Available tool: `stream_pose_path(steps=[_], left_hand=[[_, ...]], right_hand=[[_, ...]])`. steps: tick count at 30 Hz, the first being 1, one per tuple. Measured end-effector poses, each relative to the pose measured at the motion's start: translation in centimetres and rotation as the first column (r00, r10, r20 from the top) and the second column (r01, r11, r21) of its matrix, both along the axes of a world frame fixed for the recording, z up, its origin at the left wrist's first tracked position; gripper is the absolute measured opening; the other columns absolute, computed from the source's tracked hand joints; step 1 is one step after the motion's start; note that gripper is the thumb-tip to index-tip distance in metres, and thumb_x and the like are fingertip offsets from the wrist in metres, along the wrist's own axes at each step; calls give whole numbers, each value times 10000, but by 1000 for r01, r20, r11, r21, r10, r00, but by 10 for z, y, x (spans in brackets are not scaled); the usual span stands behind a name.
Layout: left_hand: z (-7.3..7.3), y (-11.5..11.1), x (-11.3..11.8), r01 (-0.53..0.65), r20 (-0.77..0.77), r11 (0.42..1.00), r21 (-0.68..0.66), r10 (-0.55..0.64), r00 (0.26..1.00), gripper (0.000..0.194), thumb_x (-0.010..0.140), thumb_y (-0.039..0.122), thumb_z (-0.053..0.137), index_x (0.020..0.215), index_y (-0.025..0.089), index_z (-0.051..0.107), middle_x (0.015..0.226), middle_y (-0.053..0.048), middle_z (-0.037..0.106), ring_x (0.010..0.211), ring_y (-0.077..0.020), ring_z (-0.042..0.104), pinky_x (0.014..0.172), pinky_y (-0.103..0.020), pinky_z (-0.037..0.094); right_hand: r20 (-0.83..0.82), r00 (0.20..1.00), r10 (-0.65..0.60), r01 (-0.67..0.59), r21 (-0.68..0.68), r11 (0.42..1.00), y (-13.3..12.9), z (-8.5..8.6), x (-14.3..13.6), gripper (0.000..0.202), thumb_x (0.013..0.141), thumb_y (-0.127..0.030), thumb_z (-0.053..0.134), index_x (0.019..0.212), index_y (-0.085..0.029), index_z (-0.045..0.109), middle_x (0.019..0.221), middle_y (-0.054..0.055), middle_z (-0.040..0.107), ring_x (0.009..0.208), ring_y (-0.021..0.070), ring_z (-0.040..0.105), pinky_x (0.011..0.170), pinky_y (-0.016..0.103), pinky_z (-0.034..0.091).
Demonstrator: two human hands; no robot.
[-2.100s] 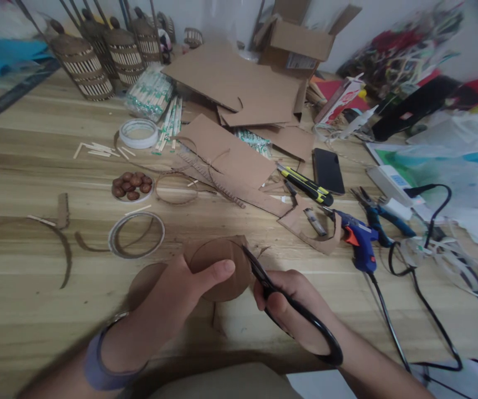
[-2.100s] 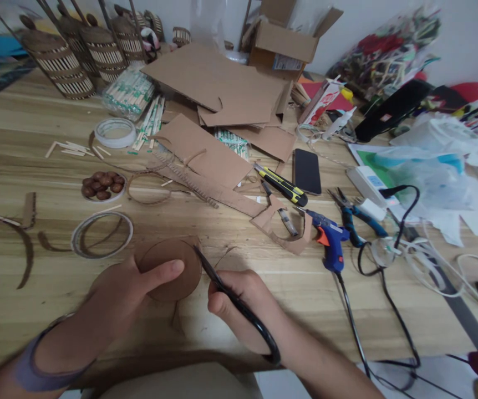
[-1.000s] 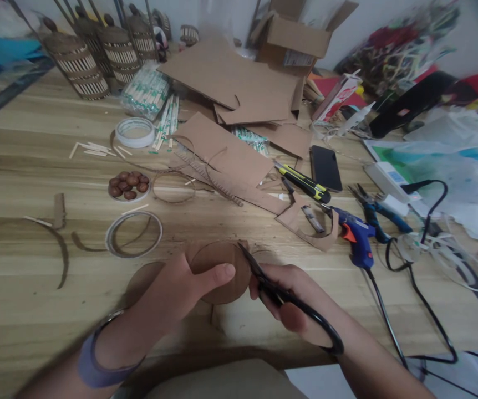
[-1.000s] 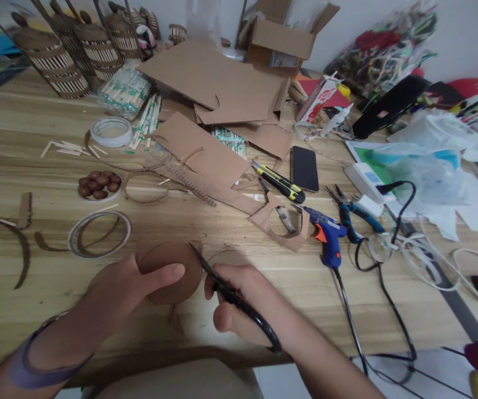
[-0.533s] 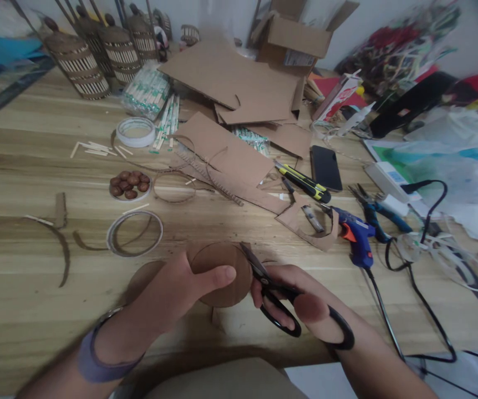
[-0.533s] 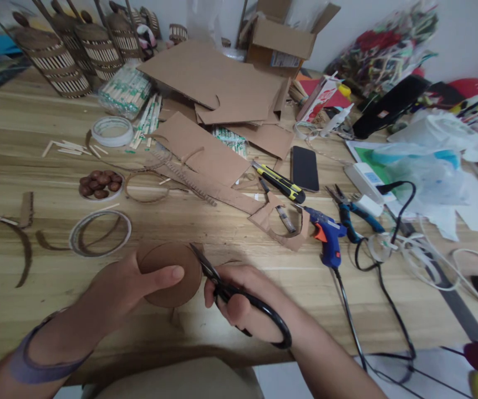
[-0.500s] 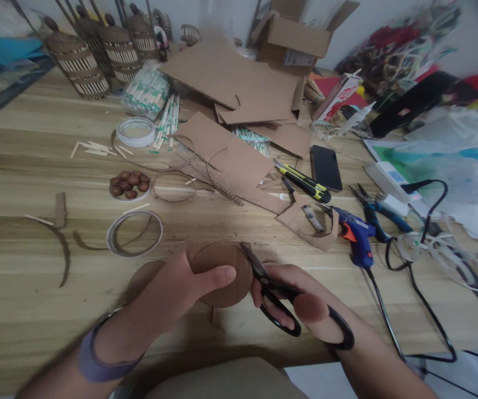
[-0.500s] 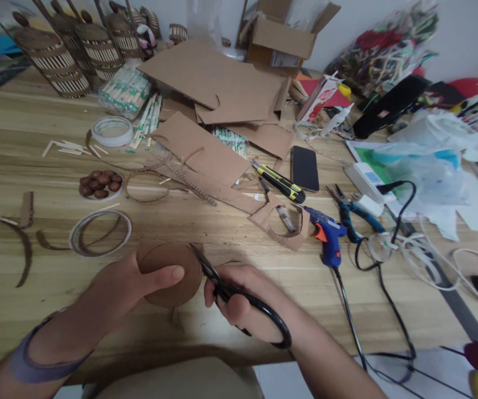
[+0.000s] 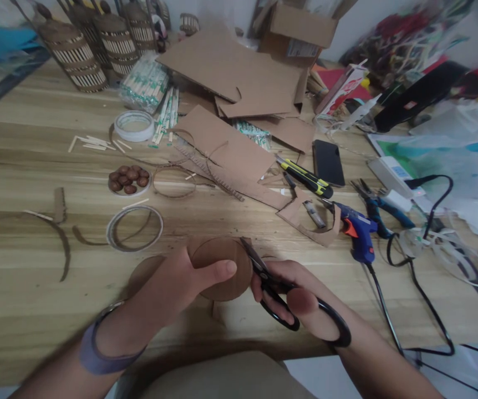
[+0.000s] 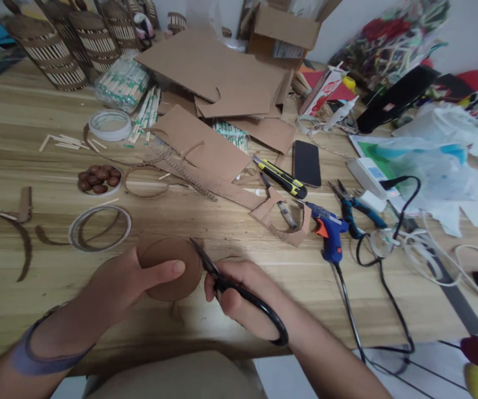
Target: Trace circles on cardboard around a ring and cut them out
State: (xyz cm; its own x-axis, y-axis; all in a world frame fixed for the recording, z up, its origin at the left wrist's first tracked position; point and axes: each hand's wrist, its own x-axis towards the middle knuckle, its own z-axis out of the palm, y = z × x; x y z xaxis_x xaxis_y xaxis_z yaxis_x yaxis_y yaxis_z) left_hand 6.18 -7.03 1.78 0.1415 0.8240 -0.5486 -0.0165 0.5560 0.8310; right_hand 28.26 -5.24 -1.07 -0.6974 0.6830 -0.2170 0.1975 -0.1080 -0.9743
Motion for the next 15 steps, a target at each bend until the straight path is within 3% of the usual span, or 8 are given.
stream_pose_path(steps=[4, 10, 15], left_hand=[[-3, 1, -2, 59, -23, 998, 13, -59, 998, 305, 729, 406, 743, 972, 225, 781, 1058, -38, 840, 1073, -305, 751, 933, -347, 570], [-2, 1, -3, 62, -108, 998, -29, -65, 992, 368, 711, 449, 733, 996, 218, 765, 1081, -48, 836, 1099, -319, 737, 923, -341, 566], [-5, 1, -3, 56, -85, 998, -27, -58, 995, 394, 682, 458, 750, 999, 224, 760, 1077, -47, 838, 1098, -320, 740, 916, -326, 567]], right_hand=[[3, 1000, 2, -2, 3, 1000, -2, -4, 0, 891, 763, -996, 325, 799, -154, 614, 549, -44, 450, 474, 99, 394, 449, 224, 326], [11, 999, 34, -34, 18, 999, 0, -3, 0, 850, 804, -969, 331, 795, -160, 594, 529, -50, 445, 458, 93, 386, 455, 228, 327], [22, 999, 33, -33, -11, 999, 1, 0, -1, 850, 781, -979, 337, 784, -165, 579, 518, -55, 437, 447, 88, 370, 448, 232, 314]])
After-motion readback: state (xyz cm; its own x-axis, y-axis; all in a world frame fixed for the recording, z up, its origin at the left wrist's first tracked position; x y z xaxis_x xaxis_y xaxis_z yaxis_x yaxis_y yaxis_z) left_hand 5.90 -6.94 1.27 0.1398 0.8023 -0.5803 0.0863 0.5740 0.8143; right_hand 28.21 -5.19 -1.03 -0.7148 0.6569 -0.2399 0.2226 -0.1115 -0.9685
